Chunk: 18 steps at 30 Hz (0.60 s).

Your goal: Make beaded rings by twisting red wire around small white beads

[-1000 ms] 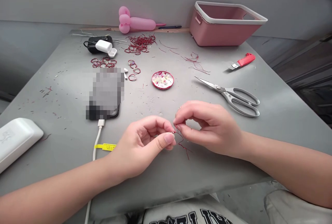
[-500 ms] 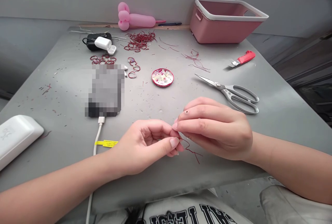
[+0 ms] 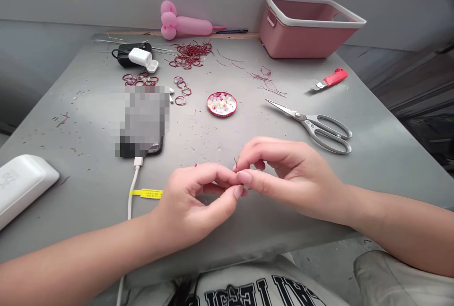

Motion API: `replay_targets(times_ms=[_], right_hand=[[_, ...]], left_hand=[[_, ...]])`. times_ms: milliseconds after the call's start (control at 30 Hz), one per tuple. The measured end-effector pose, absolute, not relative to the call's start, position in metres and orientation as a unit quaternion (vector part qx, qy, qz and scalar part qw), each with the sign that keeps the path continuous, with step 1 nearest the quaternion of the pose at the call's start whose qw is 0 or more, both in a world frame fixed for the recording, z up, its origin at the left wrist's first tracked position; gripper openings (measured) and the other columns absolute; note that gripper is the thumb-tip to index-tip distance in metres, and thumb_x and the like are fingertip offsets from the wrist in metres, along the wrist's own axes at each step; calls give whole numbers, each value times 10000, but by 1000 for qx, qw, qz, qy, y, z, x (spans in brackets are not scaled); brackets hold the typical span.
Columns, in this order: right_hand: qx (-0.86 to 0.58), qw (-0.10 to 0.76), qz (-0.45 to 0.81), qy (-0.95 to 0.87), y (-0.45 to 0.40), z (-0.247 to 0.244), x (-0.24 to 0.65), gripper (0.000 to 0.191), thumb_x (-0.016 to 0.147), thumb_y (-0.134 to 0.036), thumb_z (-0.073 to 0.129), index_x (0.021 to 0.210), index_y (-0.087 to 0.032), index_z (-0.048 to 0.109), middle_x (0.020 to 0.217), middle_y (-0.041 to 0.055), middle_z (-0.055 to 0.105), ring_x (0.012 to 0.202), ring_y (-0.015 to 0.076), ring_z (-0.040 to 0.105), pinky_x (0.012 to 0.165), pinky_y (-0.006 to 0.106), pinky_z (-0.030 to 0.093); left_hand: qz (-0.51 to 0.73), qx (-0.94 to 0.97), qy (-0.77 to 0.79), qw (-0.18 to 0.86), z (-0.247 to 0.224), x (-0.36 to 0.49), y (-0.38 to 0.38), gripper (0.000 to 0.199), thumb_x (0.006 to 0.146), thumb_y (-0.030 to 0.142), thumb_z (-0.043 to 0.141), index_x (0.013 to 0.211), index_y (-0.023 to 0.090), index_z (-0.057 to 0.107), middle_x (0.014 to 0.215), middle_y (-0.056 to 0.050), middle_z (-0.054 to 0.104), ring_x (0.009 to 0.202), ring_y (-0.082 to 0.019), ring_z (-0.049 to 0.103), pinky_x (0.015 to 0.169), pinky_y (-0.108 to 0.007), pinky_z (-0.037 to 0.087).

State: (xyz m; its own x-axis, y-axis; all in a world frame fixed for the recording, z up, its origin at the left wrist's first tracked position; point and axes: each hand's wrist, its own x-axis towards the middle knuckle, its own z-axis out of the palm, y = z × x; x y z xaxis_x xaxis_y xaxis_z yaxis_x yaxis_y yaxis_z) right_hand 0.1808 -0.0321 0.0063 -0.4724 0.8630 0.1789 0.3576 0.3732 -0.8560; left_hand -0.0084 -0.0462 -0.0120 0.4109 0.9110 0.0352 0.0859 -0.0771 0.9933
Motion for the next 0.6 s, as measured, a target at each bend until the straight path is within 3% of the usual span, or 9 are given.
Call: replay_targets(times_ms=[67,200,433,600], right_hand=[[-393,342,407,-750,-33,6,180,91,842,-186,615,764,-200,660,741,5,658,689,114,568,621,265,483],[-335,393,315,-796,-35,4,180,113,764,-70,606,746,-182,596,722,6,598,676,103,558,622,258,499],[-239,391,97,-883,-29,1,178,220,726,2,529,764,-214,529,667,13,586,580,112,466,536,283,457],[-160,373,-1,-914,-21,-9,185,207,722,-8,555,735,-213,524,651,30,575,591,137,477,522,299,455]], left_hand=[[367,643,407,536,-13,-7,-46,85,789,129,626,768,192,678,711,-1,733,623,-126,672,572,-206,554],[355,583,426,594,-12,-5,-44,38,794,178,653,771,192,680,758,-10,749,695,-136,694,610,-201,559],[358,490,420,675,-14,-8,-39,58,819,238,679,786,193,693,716,12,735,699,-120,696,672,-198,571],[356,453,416,703,-16,-10,-37,81,816,258,696,778,186,695,684,24,726,663,-97,681,670,-181,575]])
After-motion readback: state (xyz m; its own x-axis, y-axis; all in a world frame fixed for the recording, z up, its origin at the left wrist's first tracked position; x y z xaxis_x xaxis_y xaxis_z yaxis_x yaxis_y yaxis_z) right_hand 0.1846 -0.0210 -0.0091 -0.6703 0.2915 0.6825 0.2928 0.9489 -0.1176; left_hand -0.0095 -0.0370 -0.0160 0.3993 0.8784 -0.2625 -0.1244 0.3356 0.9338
